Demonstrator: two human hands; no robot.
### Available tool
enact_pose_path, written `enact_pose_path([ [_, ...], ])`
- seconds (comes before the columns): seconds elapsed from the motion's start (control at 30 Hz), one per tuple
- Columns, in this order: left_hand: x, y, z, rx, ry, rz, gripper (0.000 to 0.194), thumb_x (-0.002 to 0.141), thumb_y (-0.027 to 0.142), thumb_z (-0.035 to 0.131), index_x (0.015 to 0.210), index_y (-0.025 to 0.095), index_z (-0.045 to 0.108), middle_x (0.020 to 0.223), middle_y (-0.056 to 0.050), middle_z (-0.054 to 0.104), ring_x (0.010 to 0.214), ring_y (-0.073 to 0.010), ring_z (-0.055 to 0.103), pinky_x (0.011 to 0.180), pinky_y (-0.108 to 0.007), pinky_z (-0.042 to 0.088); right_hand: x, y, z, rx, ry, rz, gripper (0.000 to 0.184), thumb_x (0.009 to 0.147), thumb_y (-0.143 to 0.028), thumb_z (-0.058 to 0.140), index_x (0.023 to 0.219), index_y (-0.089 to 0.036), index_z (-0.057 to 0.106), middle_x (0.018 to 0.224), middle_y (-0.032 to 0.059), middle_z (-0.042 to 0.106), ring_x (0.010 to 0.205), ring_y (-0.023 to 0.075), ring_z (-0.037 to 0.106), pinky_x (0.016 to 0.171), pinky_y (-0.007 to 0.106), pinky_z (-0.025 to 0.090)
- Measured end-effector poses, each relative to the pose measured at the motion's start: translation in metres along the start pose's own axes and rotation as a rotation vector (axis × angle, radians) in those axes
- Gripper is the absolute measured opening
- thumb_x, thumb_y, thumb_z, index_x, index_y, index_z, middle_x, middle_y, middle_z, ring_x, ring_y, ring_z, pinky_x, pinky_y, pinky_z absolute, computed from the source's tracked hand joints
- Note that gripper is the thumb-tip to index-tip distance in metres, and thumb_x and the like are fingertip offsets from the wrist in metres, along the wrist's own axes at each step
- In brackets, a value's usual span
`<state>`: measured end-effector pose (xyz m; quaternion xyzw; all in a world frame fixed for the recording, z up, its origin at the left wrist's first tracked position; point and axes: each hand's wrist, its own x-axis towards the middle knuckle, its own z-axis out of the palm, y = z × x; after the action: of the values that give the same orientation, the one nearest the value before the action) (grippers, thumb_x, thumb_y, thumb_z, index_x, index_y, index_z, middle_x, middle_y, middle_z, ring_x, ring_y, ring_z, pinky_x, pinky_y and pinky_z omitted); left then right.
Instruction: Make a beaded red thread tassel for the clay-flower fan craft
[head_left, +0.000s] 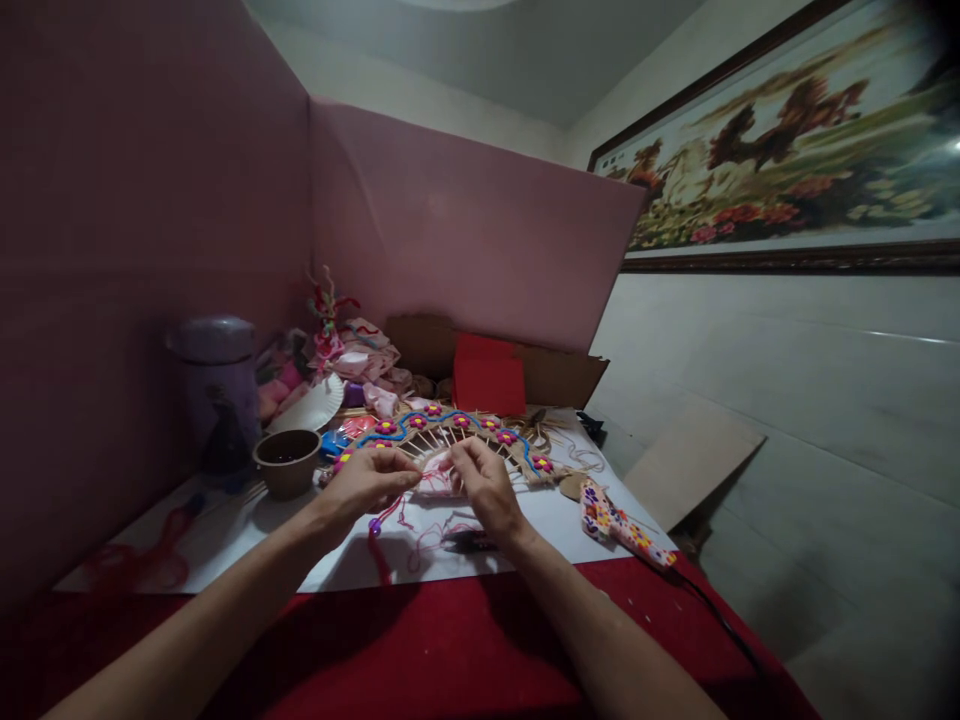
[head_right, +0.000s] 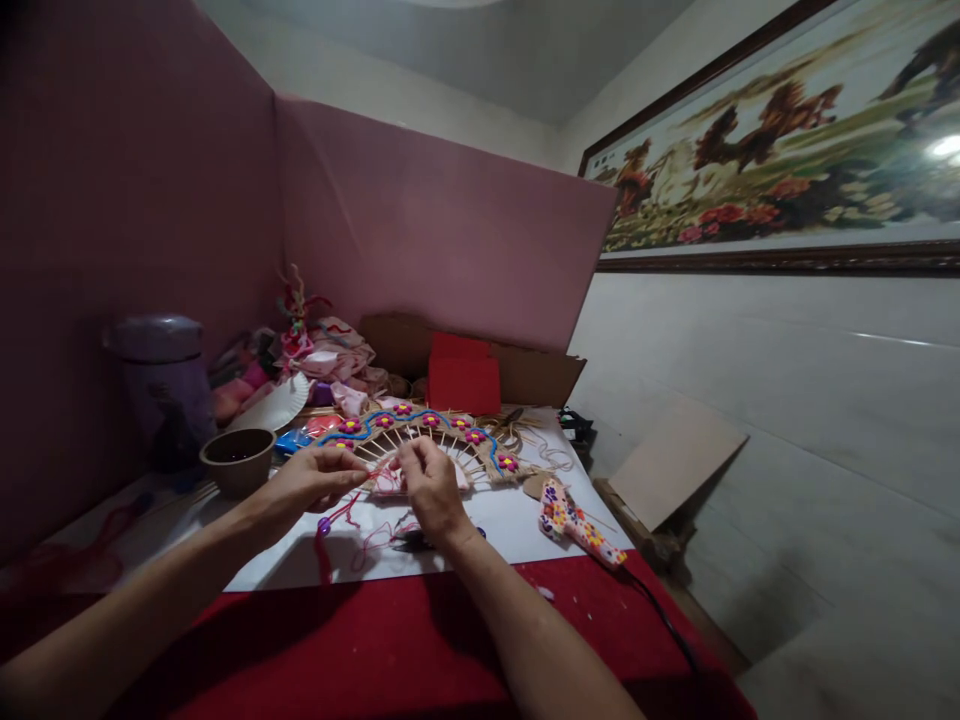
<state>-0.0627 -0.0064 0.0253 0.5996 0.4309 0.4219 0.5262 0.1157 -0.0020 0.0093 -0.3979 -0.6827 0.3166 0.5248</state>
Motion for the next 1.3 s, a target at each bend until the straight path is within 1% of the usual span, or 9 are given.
enact_pose_path([
  [0.1, -0.003, -0.007, 0.000, -0.011, 0.001, -0.005, 0.030, 0.060, 0.040, 0.072, 0.068, 0.014, 0.061, 0.043, 0.008, 0.042, 0.038, -0.0048, 0.029, 0.041, -0.021, 0.016, -0.002, 0.002, 0.001, -0.031, -0.049, -0.031, 0.044, 0.088, -0.056, 0.041, 0.080, -0.018, 0.060, 0.068, 0.0013, 0.053, 0.065, 0.0143, 0.050, 0.060, 0.026, 0.040],
  [0.23, -0.010, -0.006, 0.002, -0.009, 0.014, 0.014, 0.030, 0.060, 0.041, 0.072, 0.068, 0.014, 0.061, 0.043, 0.008, 0.041, 0.039, -0.0050, 0.029, 0.040, -0.021, 0.016, -0.005, 0.003, 0.009, -0.049, -0.124, -0.122, 0.037, 0.084, -0.050, 0.053, 0.066, -0.018, 0.057, 0.071, 0.0020, 0.055, 0.072, 0.0157, 0.051, 0.067, 0.028, 0.040],
  [0.43, -0.018, 0.001, 0.006, -0.030, 0.052, 0.009, 0.028, 0.058, 0.037, 0.073, 0.065, 0.014, 0.060, 0.043, 0.008, 0.042, 0.038, -0.0044, 0.030, 0.041, -0.020, 0.018, -0.003, 0.004, 0.008, 0.142, -0.053, 0.029, 0.043, 0.082, -0.057, 0.050, 0.070, -0.017, 0.057, 0.066, -0.0001, 0.051, 0.061, 0.0125, 0.046, 0.060, 0.027, 0.040],
  [0.57, -0.019, -0.001, 0.006, -0.006, 0.036, 0.034, 0.028, 0.059, 0.038, 0.072, 0.067, 0.014, 0.061, 0.043, 0.008, 0.042, 0.039, -0.0048, 0.030, 0.040, -0.020, 0.017, -0.005, 0.003, 0.009, 0.117, -0.144, -0.009, 0.048, 0.081, -0.063, 0.048, 0.072, -0.017, 0.059, 0.073, 0.0024, 0.055, 0.070, 0.0144, 0.051, 0.064, 0.027, 0.042],
  [0.7, -0.019, -0.004, 0.006, 0.026, 0.014, 0.052, 0.026, 0.062, 0.038, 0.070, 0.069, 0.014, 0.062, 0.045, 0.007, 0.042, 0.040, -0.0058, 0.032, 0.041, -0.021, 0.018, -0.009, 0.002, 0.013, 0.147, -0.179, -0.040, 0.039, 0.078, -0.056, 0.058, 0.069, -0.018, 0.055, 0.069, 0.0000, 0.053, 0.065, 0.0130, 0.050, 0.062, 0.027, 0.043],
  [0.83, -0.018, -0.005, 0.006, 0.006, 0.021, 0.045, 0.025, 0.062, 0.038, 0.070, 0.068, 0.015, 0.062, 0.043, 0.008, 0.041, 0.039, -0.0060, 0.031, 0.041, -0.021, 0.018, -0.009, 0.002, 0.012, 0.151, -0.134, -0.022, 0.039, 0.081, -0.056, 0.054, 0.075, -0.018, 0.057, 0.072, 0.0003, 0.054, 0.066, 0.0125, 0.049, 0.064, 0.026, 0.043],
  [1.0, -0.017, -0.005, 0.005, 0.014, 0.004, 0.050, 0.028, 0.062, 0.040, 0.070, 0.069, 0.015, 0.062, 0.044, 0.007, 0.043, 0.040, -0.0060, 0.032, 0.041, -0.021, 0.018, -0.010, 0.003, 0.014, 0.137, -0.218, -0.006, 0.033, 0.080, -0.049, 0.058, 0.071, -0.017, 0.056, 0.070, -0.0003, 0.052, 0.064, 0.0119, 0.049, 0.060, 0.025, 0.041],
  [1.13, -0.014, -0.010, 0.004, 0.013, -0.003, 0.033, 0.027, 0.060, 0.038, 0.071, 0.069, 0.015, 0.062, 0.045, 0.007, 0.045, 0.040, -0.0057, 0.032, 0.041, -0.021, 0.018, -0.010, 0.003, 0.015, 0.210, -0.170, -0.007, 0.021, 0.076, -0.035, 0.061, 0.068, -0.017, 0.055, 0.068, -0.0008, 0.054, 0.062, 0.0113, 0.049, 0.059, 0.025, 0.040],
  [1.3, -0.013, -0.012, 0.006, 0.020, 0.011, 0.007, 0.024, 0.059, 0.034, 0.070, 0.069, 0.014, 0.061, 0.043, 0.006, 0.046, 0.038, -0.0058, 0.032, 0.040, -0.021, 0.017, -0.006, 0.003, 0.013, 0.292, -0.131, 0.084, 0.017, 0.073, -0.032, 0.059, 0.066, -0.017, 0.057, 0.062, -0.0018, 0.053, 0.057, 0.0100, 0.048, 0.056, 0.024, 0.040],
])
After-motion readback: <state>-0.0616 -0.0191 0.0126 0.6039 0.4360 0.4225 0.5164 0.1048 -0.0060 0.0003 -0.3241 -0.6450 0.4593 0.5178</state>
